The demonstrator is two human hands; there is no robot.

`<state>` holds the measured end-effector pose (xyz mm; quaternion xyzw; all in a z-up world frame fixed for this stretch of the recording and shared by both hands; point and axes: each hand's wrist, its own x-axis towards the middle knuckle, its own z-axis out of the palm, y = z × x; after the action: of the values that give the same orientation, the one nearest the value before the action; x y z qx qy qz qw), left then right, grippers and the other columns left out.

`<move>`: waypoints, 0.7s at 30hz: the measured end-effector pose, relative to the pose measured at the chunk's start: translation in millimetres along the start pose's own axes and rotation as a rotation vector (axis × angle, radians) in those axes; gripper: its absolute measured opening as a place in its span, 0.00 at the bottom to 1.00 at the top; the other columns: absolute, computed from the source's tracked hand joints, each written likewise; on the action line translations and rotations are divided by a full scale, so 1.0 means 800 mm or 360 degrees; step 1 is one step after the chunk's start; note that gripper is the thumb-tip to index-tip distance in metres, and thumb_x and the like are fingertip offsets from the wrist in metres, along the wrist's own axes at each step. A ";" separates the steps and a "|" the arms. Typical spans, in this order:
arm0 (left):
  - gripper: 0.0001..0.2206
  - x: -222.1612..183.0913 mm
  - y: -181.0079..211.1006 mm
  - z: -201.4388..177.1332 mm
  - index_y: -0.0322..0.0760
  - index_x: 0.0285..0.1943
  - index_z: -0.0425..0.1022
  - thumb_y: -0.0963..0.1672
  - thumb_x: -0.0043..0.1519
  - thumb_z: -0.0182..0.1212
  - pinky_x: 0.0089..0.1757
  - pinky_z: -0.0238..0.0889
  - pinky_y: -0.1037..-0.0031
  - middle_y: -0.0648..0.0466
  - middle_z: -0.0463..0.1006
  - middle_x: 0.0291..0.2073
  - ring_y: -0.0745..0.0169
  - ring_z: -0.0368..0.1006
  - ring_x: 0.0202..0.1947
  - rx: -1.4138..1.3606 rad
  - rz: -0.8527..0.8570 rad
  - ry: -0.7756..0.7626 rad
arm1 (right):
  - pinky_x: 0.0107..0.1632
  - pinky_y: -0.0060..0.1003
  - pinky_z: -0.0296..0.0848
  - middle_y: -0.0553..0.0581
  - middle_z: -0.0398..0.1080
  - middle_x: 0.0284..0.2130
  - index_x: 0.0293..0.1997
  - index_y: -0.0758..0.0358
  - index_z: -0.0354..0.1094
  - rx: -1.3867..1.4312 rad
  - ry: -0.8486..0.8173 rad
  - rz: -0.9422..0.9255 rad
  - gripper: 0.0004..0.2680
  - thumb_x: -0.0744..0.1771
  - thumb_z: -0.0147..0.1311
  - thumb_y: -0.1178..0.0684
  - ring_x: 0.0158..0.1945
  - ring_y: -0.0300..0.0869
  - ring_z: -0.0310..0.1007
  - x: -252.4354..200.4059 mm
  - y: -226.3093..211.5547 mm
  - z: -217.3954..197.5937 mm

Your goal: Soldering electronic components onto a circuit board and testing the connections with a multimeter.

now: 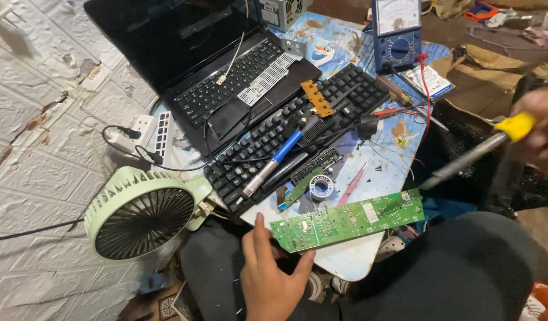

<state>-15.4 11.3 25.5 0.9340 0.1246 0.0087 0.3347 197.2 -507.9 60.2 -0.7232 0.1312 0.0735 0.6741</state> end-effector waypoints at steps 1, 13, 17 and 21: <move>0.54 -0.004 0.004 -0.005 0.46 0.90 0.49 0.65 0.59 0.69 0.28 0.75 0.61 0.54 0.69 0.63 0.61 0.78 0.36 0.0106 0.0052 0.0141 | 0.23 0.31 0.55 0.41 0.58 0.24 0.47 0.47 0.66 0.0029 -0.0004 0.0006 0.11 0.80 0.52 0.38 0.21 0.32 0.55 -0.034 -0.012 0.048; 0.16 0.105 0.163 0.055 0.43 0.47 0.87 0.55 0.71 0.66 0.43 0.67 0.50 0.50 0.81 0.41 0.40 0.73 0.47 0.0669 0.0946 0.0020 | 0.33 0.28 0.59 0.49 0.65 0.25 0.50 0.47 0.85 0.1699 -0.0320 -0.0110 0.08 0.70 0.61 0.44 0.29 0.38 0.60 -0.122 0.078 0.178; 0.18 0.149 0.204 0.075 0.47 0.51 0.91 0.56 0.74 0.62 0.48 0.70 0.52 0.47 0.82 0.53 0.38 0.74 0.55 0.1047 0.0873 -0.0309 | 0.33 0.30 0.60 0.50 0.65 0.26 0.52 0.46 0.85 0.1722 -0.0295 -0.0183 0.08 0.73 0.59 0.43 0.29 0.39 0.60 -0.126 0.092 0.192; 0.10 0.167 0.227 0.066 0.45 0.47 0.89 0.44 0.64 0.62 0.49 0.73 0.55 0.47 0.81 0.56 0.40 0.72 0.58 0.0979 0.0555 -0.0637 | 0.33 0.30 0.59 0.49 0.66 0.25 0.52 0.45 0.85 0.1694 -0.0249 -0.0289 0.08 0.71 0.63 0.43 0.29 0.38 0.59 -0.136 0.095 0.196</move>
<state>160.5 -125.0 89.1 0.9810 -0.1066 -0.1542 0.0509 82.7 -346.2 5.4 -0.2828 0.0367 -0.0081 0.9585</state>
